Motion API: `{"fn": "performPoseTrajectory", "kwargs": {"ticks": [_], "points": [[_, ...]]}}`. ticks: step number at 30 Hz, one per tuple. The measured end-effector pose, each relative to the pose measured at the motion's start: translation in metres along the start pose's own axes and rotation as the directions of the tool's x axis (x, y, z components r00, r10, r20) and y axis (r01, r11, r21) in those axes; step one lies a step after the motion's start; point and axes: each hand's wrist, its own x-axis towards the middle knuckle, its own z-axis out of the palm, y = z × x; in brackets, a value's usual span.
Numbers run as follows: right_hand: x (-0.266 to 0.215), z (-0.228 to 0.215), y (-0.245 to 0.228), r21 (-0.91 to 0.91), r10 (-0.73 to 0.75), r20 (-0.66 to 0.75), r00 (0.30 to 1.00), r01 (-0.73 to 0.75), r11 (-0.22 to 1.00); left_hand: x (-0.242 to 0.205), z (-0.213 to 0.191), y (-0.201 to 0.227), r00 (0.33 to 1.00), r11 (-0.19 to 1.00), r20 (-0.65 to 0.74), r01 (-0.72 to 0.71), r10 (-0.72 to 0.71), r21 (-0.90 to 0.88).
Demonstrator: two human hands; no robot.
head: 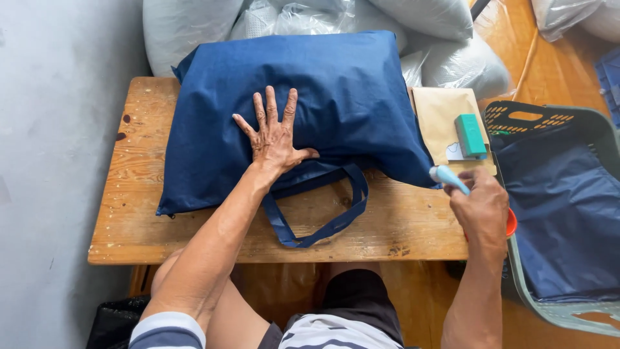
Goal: The person uses a small brush to scrub the seams and handles of a blue tote bag placed on a wooden table. They work along the bottom edge, side seams, and handle attachments, then flip the bag to clean the opposite side and the plastic packaging covering the white contents inside.
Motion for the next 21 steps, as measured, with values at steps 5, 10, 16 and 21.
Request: {"fn": "performPoseTrajectory", "kwargs": {"ticks": [5, 10, 16, 21], "points": [[0.043, 0.081, -0.016, 0.818, -0.167, -0.038, 0.985, 0.127, 0.56, 0.003, 0.014, -0.015, 0.998, 0.997, -0.006, -0.068, 0.069, 0.045], [-0.058, 0.069, -0.098, 0.807, -0.102, 0.039, 0.994, 0.028, 0.59, 0.023, 0.008, -0.051, 0.993, 0.989, -0.012, -0.115, 0.116, 0.089], [-0.175, 0.138, -0.123, 0.779, -0.203, 0.473, 0.858, -0.299, 0.551, 0.023, 0.019, -0.105, 0.991, 0.977, -0.127, 0.056, -0.03, 0.207], [-0.19, 0.113, -0.131, 0.74, -0.436, 0.515, 0.738, -0.126, 0.661, -0.029, -0.019, -0.058, 0.95, 0.943, -0.051, 0.311, -0.307, 0.122]]}}
